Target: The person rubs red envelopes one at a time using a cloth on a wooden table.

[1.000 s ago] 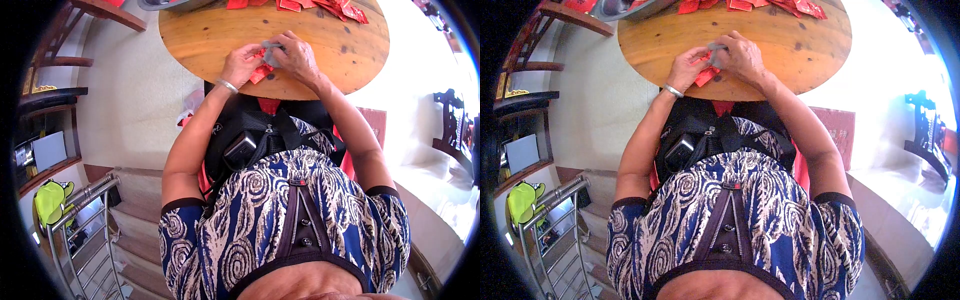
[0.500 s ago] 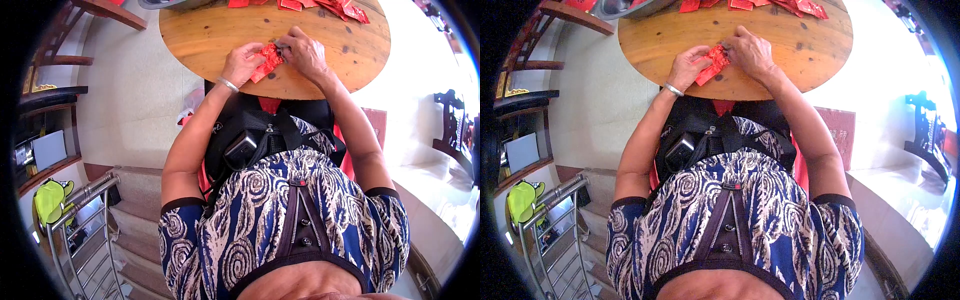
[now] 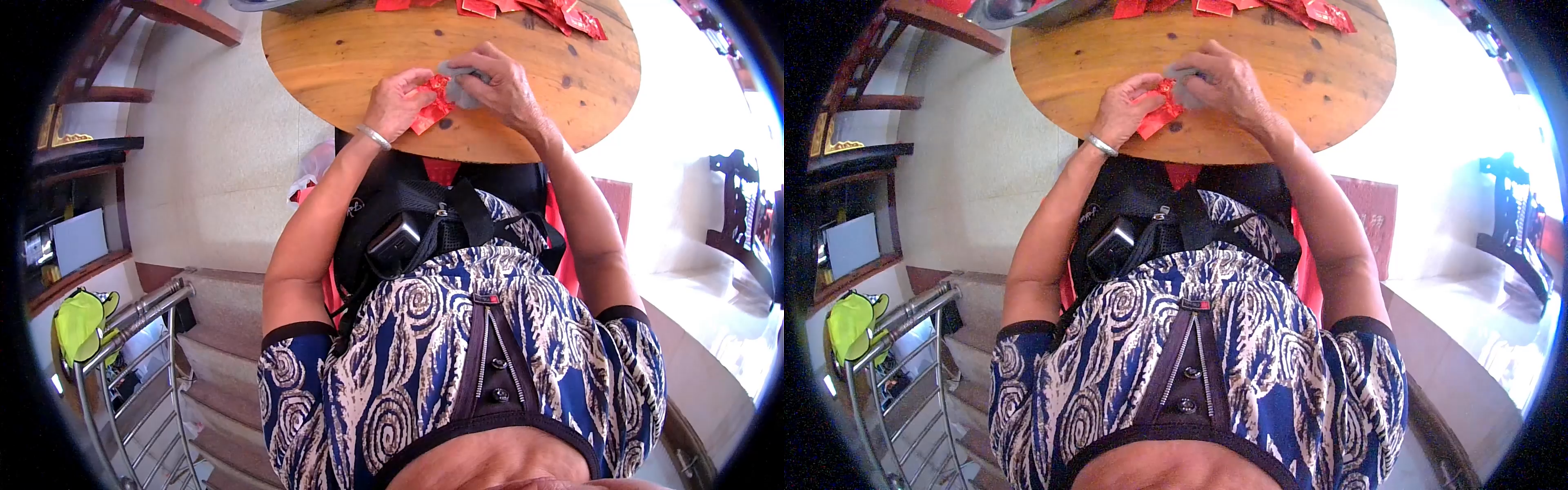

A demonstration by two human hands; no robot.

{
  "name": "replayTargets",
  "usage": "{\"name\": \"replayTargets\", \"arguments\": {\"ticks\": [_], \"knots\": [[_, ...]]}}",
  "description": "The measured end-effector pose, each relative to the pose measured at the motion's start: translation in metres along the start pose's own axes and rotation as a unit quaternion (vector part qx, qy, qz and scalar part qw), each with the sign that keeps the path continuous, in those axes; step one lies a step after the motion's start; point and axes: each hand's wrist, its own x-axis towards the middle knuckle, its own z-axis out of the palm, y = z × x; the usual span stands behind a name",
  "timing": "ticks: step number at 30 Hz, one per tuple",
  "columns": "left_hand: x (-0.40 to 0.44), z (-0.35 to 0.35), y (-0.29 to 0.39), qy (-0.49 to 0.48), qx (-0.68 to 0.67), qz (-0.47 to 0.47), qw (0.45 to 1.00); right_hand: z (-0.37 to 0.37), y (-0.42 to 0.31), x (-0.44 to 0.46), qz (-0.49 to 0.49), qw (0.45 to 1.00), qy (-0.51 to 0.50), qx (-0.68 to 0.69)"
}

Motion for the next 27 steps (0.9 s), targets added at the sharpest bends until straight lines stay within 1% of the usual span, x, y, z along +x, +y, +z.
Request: {"name": "replayTargets", "arguments": {"ticks": [1, 2, 3, 7, 9, 10, 14, 19, 22, 24, 26, 27], "knots": [[0.000, 0.000, 0.000, -0.001, 0.001, -0.001, 1.000, 0.007, -0.005, -0.003, -0.041, 0.998, 0.010, -0.044], [0.000, 0.000, -0.001, -0.007, -0.022, -0.004, 1.000, 0.010, -0.002, -0.004, -0.041, 0.998, 0.010, -0.044], [0.000, 0.001, 0.000, -0.013, -0.045, -0.007, 0.999, 0.012, 0.001, -0.003, -0.032, 0.998, 0.006, -0.061], [0.000, 0.000, -0.001, -0.008, -0.040, -0.004, 0.999, 0.011, 0.004, -0.004, -0.011, 0.996, -0.007, -0.091], [0.001, -0.001, -0.002, -0.005, 0.007, -0.001, 1.000, 0.008, 0.001, -0.003, 0.000, 0.994, -0.016, -0.112], [0.000, -0.001, 0.000, -0.005, 0.007, 0.000, 1.000, 0.006, 0.000, -0.003, 0.012, 0.991, -0.026, -0.133], [-0.002, 0.000, 0.006, -0.005, 0.024, -0.002, 1.000, 0.004, 0.004, -0.003, 0.004, 0.989, -0.031, -0.145], [-0.002, -0.001, 0.004, -0.008, 0.001, -0.012, 1.000, 0.002, 0.001, -0.002, 0.016, 0.976, -0.035, -0.214], [0.000, -0.002, -0.002, -0.008, -0.016, -0.010, 1.000, -0.001, 0.003, -0.003, 0.032, 0.976, -0.013, -0.214], [0.000, -0.002, -0.003, 0.003, 0.018, 0.009, 1.000, -0.002, 0.009, -0.003, 0.038, 0.976, 0.006, -0.214], [-0.001, -0.002, 0.000, 0.001, 0.025, 0.008, 1.000, -0.005, 0.018, -0.003, 0.044, 0.976, 0.025, -0.214], [-0.002, -0.002, 0.002, -0.001, 0.032, 0.005, 0.999, -0.007, 0.022, -0.002, 0.033, 0.983, 0.046, -0.172]]}}
